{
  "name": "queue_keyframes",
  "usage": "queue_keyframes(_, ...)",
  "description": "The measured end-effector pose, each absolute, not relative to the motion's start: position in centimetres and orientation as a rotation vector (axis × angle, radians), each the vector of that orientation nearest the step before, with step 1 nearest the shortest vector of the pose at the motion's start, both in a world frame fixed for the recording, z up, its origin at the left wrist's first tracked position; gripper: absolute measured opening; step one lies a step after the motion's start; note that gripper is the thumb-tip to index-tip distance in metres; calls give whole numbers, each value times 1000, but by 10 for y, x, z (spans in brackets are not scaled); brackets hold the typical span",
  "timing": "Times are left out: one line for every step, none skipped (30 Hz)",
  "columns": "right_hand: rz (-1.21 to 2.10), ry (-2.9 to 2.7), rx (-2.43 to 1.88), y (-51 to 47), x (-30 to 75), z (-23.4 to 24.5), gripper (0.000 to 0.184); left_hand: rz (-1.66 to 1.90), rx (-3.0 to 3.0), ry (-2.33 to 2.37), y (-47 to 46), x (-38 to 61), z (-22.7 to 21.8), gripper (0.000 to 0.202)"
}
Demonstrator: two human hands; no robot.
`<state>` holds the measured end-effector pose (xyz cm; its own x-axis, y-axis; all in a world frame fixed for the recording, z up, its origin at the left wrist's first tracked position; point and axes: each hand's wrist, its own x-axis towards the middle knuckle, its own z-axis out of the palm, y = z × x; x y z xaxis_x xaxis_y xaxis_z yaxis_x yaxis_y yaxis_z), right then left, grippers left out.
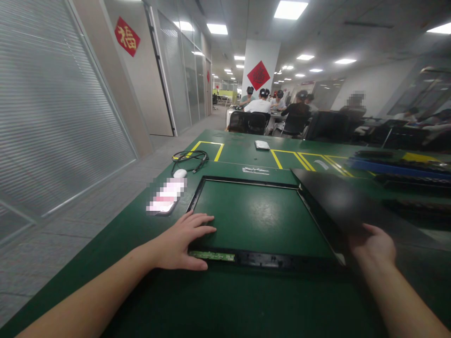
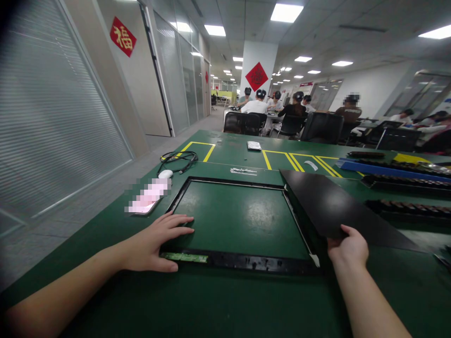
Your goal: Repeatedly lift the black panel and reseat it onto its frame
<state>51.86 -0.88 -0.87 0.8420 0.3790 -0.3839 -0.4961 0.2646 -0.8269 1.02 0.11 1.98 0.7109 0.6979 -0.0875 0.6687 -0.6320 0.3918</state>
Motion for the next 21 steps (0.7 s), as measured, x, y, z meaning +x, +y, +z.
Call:
queue_keyframes(611,133,-1162,-8,516,-9,25,90,2517,1052,2,10,21,83)
queue_keyframes(626,147,-1159,-8,514,-9,25,77,2516,1042,2,10,21,84)
queue_keyframes(640,157,-1155,-8,513,-8,25,68,2516,1034,3,9,22,84)
queue_keyframes(655,160,-1152,-8,511,-7,24,72,2517,1031,3,9,22,84)
queue_keyframes(666,161,-1149,-9,510,-5,24,81,2519,1029,3,9,22,84)
queue_keyframes(672,161,-1146,-9,509,-4,23,85,2519,1025,3,8,22,84)
queue_keyframes(675,160,-1143,-10,509,-3,23,85,2517,1020,3,8,22,84)
queue_keyframes(676,160,-1143,-10,508,-3,23,82,2514,1020,3,8,22,84)
queue_keyframes(676,160,-1144,-10,508,-2,22,73,2513,1021,3,8,22,84)
queue_keyframes(677,160,-1147,-10,509,-2,22,64,2514,1023,3,9,22,84)
queue_keyframes(680,159,-1149,-10,509,-2,22,57,2518,1025,3,9,22,84)
queue_keyframes(686,156,-1151,-10,509,-2,22,59,2523,1029,3,9,22,84)
queue_keyframes(693,152,-1150,-10,509,-3,22,63,2530,1029,4,10,22,85)
queue_keyframes(699,146,-1147,-10,510,-3,22,73,2535,1030,4,10,22,85)
queue_keyframes(704,142,-1143,-9,510,-3,21,80,2540,1030,4,10,21,85)
queue_keyframes(706,139,-1140,-9,510,-4,21,86,2542,1031,4,10,21,85)
queue_keyframes(707,138,-1137,-9,510,-4,21,90,2543,1031,4,10,21,84)
queue_keyframes(706,140,-1135,-9,510,-4,21,89,2542,1026,4,10,20,84)
queue_keyframes(704,142,-1135,-9,510,-4,21,95,2541,1024,4,10,20,84)
queue_keyframes(702,146,-1137,-9,510,-5,21,109,2541,1028,3,11,19,83)
queue_keyframes(701,149,-1139,-9,510,-5,21,129,2541,1038,3,11,18,82)
